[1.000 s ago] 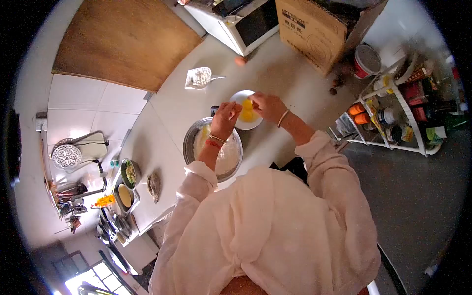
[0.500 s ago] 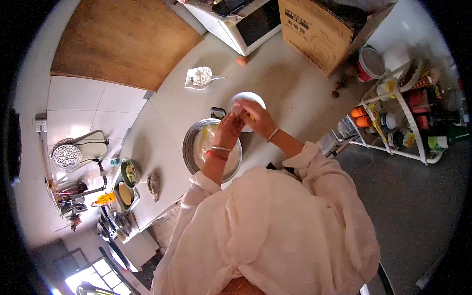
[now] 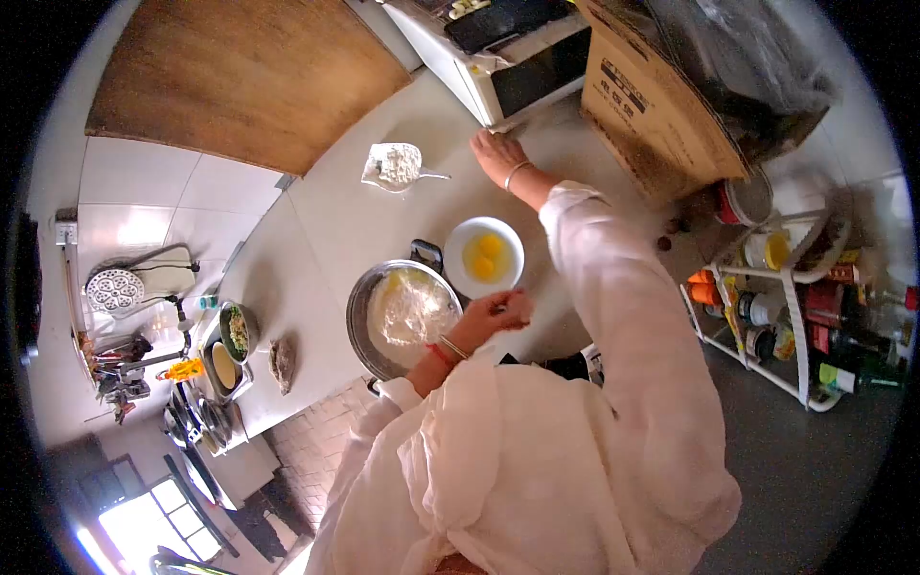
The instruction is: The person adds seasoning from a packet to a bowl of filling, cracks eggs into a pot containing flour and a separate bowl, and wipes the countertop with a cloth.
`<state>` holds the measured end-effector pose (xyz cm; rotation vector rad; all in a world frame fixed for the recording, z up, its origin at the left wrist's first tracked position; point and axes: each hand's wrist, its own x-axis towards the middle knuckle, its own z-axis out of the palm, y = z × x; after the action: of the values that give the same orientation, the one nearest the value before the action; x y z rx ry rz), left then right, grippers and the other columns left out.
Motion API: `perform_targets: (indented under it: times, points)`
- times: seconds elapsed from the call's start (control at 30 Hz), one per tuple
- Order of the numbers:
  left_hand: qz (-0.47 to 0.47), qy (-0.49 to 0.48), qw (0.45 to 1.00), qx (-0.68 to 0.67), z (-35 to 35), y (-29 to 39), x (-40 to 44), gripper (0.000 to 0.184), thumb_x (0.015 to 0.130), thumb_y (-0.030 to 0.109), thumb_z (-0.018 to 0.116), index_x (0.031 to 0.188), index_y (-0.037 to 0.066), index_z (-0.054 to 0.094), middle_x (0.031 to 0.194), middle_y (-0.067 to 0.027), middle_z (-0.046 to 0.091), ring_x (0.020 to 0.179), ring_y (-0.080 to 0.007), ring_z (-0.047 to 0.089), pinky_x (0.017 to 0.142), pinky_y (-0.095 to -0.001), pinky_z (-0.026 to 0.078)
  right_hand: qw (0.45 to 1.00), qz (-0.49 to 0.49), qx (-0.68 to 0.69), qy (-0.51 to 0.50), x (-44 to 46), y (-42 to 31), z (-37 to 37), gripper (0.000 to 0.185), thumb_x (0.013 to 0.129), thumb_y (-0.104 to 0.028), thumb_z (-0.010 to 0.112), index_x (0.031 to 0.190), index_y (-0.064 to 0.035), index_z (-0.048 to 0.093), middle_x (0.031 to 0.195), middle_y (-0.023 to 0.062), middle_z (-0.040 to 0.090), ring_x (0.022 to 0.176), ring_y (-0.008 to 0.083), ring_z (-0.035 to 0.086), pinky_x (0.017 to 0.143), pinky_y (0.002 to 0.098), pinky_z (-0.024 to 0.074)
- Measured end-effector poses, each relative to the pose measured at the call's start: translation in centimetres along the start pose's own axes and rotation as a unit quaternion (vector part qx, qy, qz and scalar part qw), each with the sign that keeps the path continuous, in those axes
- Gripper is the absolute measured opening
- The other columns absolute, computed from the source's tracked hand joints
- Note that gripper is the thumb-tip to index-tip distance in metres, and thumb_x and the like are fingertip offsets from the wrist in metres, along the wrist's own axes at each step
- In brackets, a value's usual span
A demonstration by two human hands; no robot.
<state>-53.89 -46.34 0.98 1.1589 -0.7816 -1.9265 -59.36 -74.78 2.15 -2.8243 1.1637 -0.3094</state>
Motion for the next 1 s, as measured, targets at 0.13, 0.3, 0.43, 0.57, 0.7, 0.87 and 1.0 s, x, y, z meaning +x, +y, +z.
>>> perform_targets:
  times: [0.13,0.3,0.43,0.57,0.7,0.87,1.0]
  points:
    - [0.012,-0.043,0.991,0.13,0.8,-2.1,1.7,0.054,0.088,0.013,0.062,0.134,-0.005,0.042,0.101,-0.0097,0.061,0.084,-0.0159,0.066,0.073,-0.0281,0.055,0.993,-0.008,-0.101,0.065,2.3,0.8,8.3,0.024,0.088,-0.012,0.047,0.111,-0.0041,0.05,0.107,0.0123,0.052,0.095,0.0288,0.059,0.07,0.036,0.055]
    - [-0.065,-0.03,0.991,0.117,2.0,-3.8,2.9,0.044,0.09,0.017,0.062,0.124,-0.005,0.047,0.097,-0.0135,0.062,0.08,-0.0184,0.066,0.07,-0.0286,0.055,0.877,0.119,0.465,-0.036,-1.4,1.3,5.7,0.028,0.096,-0.022,0.045,0.116,-0.004,0.048,0.103,0.0142,0.058,0.079,0.0199,0.06,0.065,0.032,0.053]
    - [-0.045,-0.034,0.979,0.194,2.8,-6.5,5.2,0.043,0.09,0.023,0.061,0.121,-0.004,0.048,0.09,-0.0133,0.064,0.075,-0.0195,0.066,0.061,-0.0295,0.053,0.465,0.151,0.872,0.009,-8.9,-0.9,-4.6,0.035,0.094,-0.024,0.052,0.123,-0.0053,0.047,0.106,0.0153,0.06,0.071,0.0156,0.057,0.062,0.0287,0.0485]
    - [0.099,-0.039,0.961,0.254,4.0,-8.9,6.1,0.044,0.089,0.014,0.062,0.127,-0.001,0.046,0.117,-0.0172,0.05,0.079,-0.0216,0.065,0.065,-0.0299,0.055,0.385,0.145,0.909,0.075,-14.3,-3.5,-11.7,0.04,0.092,-0.025,0.054,0.126,-0.006,0.046,0.111,0.0153,0.06,0.069,0.0151,0.055,0.06,0.0274,0.0464]
    - [0.289,0.02,0.859,0.422,3.9,-11.0,5.2,0.047,0.087,0.002,0.058,0.131,0.002,0.042,0.129,-0.0187,0.04,0.084,-0.0258,0.063,0.07,-0.0306,0.056,0.508,0.186,0.831,0.129,-19.3,-4.4,-11.1,0.035,0.093,-0.025,0.051,0.122,-0.0063,0.049,0.108,0.0132,0.061,0.063,0.0133,0.052,0.057,0.0253,0.044]
    - [0.129,-0.053,0.94,0.311,2.1,-8.3,-2.2,0.038,0.088,0.004,0.059,0.125,0.0,0.05,0.117,-0.0154,0.056,0.087,-0.0203,0.063,0.076,-0.0316,0.053,0.608,0.383,0.64,0.274,-29.5,-5.8,-6.2,0.028,0.09,-0.022,0.057,0.111,-0.005,0.051,0.101,0.0099,0.062,0.059,0.0099,0.049,0.055,0.0232,0.0422]
    - [0.022,-0.076,0.967,0.241,0.0,-6.4,-7.7,0.03,0.09,0.009,0.058,0.119,0.0,0.055,0.109,-0.0127,0.063,0.091,-0.0191,0.064,0.078,-0.0299,0.053,0.698,0.46,0.444,0.322,-39.3,-6.2,0.3,0.029,0.089,-0.017,0.059,0.112,-0.0037,0.048,0.104,0.0105,0.058,0.068,0.0135,0.052,0.061,0.0251,0.045]
